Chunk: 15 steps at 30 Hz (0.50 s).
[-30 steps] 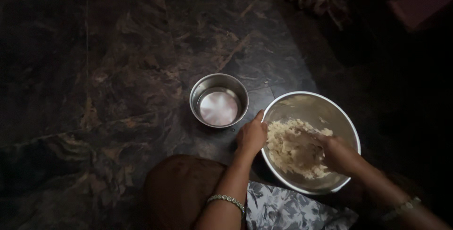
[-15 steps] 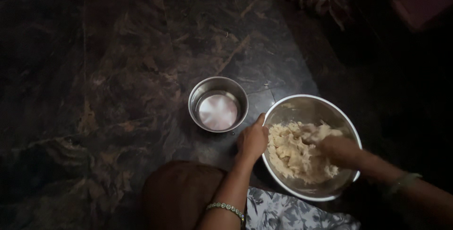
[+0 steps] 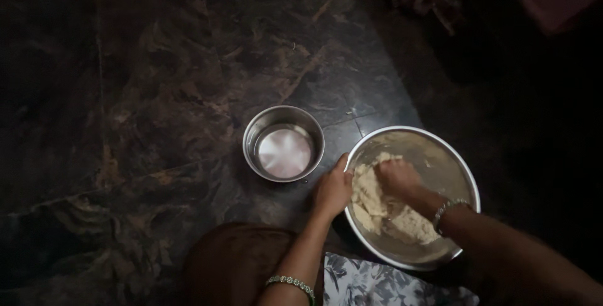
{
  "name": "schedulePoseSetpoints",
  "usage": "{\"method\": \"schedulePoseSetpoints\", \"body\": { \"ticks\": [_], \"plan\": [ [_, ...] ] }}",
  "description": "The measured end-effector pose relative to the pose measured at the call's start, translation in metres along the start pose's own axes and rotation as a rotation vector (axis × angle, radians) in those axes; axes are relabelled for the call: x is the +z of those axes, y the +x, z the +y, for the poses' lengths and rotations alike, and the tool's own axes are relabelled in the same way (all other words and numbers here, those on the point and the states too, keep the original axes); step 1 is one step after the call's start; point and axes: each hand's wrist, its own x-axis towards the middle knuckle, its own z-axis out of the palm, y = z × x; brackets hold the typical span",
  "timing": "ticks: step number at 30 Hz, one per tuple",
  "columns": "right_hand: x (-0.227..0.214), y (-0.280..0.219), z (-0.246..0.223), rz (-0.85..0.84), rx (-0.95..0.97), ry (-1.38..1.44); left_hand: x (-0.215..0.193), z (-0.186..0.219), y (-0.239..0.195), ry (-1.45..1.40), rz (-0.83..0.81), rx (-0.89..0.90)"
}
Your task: The person kneads dough in a large metal bowl using both hands, repeatedly pressing and folding the mixture. A smaller metal bowl containing water is placed nearby on the floor.
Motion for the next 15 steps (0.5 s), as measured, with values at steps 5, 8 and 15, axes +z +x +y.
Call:
{"method": "schedulePoseSetpoints", "body": {
  "ticks": [5, 8, 15],
  "plan": [
    [-0.003, -0.007, 0.013, -0.018, 0.273, 0.013, -0.006, 0.006, -0.001, 0.038, -0.015, -0.018],
    [0.0, -0.027, 0.011, 0.025, 0.313, 0.087, -0.008, 0.009, -0.006, 0.083, 0.003, -0.019],
    [-0.044, -0.079, 0.048, 0.055, 0.427, 0.518, -0.01, 0.011, -0.007, 0.112, 0.005, -0.065]
  ]
}}
